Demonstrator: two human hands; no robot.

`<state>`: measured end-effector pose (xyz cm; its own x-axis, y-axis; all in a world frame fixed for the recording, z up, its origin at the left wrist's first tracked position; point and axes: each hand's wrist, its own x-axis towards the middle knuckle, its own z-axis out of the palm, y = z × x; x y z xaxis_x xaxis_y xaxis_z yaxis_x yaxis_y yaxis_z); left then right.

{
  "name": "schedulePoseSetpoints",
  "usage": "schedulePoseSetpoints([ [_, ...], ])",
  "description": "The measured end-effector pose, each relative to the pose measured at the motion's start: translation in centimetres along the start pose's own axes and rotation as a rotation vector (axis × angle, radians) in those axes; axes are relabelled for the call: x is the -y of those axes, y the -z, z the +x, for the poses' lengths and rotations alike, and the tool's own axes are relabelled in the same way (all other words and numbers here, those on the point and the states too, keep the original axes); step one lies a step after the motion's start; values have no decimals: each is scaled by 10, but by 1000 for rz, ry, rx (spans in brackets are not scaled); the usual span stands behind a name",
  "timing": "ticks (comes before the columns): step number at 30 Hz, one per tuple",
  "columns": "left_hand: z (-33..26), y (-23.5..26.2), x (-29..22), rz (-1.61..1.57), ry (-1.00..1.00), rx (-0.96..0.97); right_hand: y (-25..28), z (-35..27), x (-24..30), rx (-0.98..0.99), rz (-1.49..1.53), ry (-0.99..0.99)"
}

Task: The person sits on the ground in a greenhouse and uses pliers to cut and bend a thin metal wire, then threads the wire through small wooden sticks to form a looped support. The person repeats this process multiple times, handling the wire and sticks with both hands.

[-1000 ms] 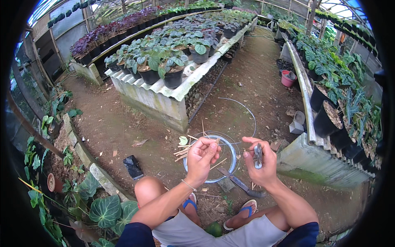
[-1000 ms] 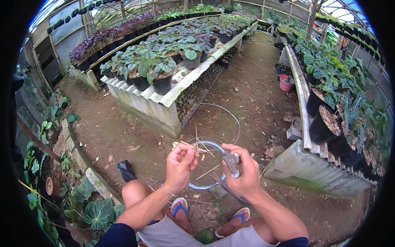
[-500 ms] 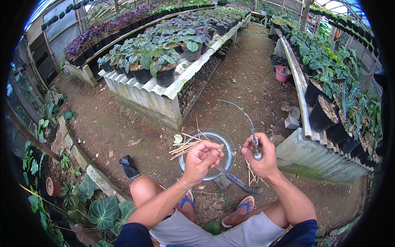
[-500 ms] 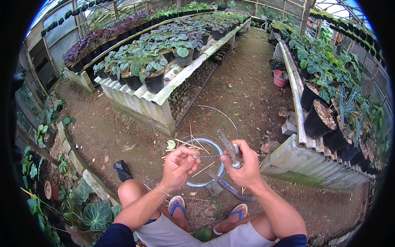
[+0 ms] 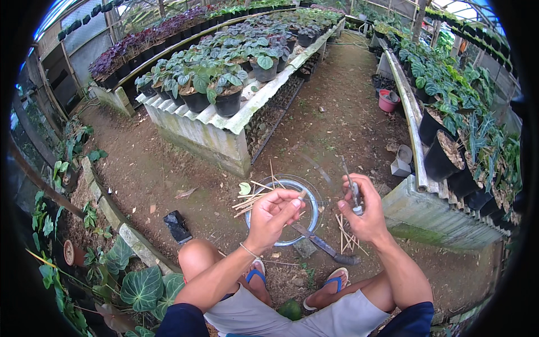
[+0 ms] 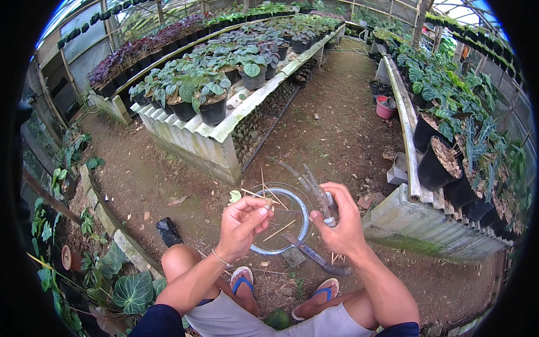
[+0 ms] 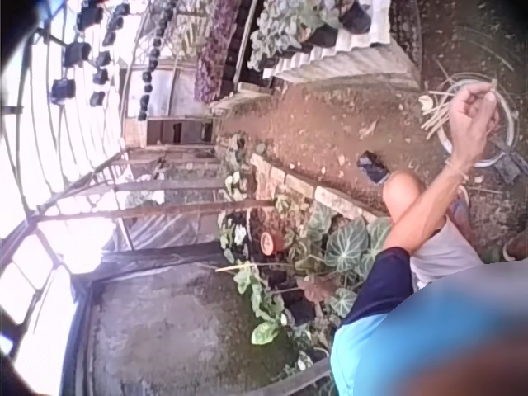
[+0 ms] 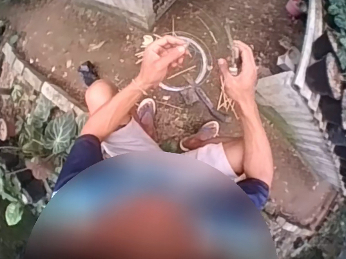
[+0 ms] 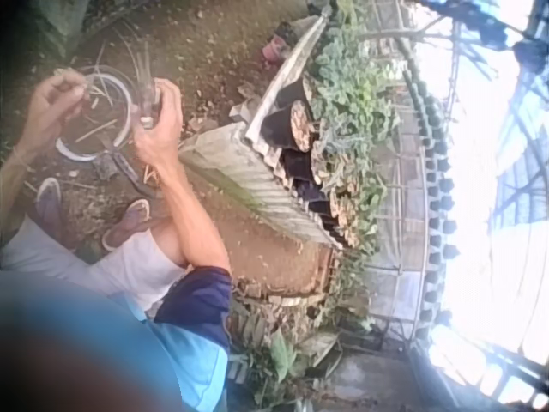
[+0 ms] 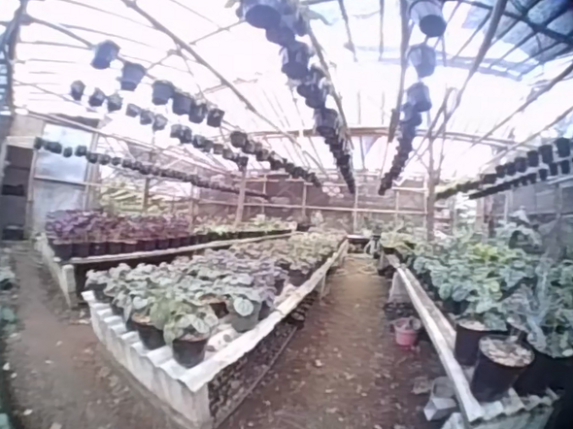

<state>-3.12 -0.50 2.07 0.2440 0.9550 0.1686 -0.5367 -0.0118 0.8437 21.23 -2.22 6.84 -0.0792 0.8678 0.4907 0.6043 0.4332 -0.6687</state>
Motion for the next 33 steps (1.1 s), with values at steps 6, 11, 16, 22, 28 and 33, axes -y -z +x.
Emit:
schedulePoseSetpoints([
  [6,7,8,-9,206,-87,-10,28,-3,22,104,-527,140],
  [11,9,10,-17,417,-185,52,30,-5,18,61,-409,127],
  [16,3,1,-11,340,-60,145,9,-10,10,58,345,-280],
  [22,-3,-4,-2,232,48,230,-11,-17,16,296,466,-280],
  [28,-3,-4,-4,165,90,193,-26,-18,11,161,471,-256],
  [33,-2,-11,0,111,81,122,-32,-17,14,40,338,-200],
])
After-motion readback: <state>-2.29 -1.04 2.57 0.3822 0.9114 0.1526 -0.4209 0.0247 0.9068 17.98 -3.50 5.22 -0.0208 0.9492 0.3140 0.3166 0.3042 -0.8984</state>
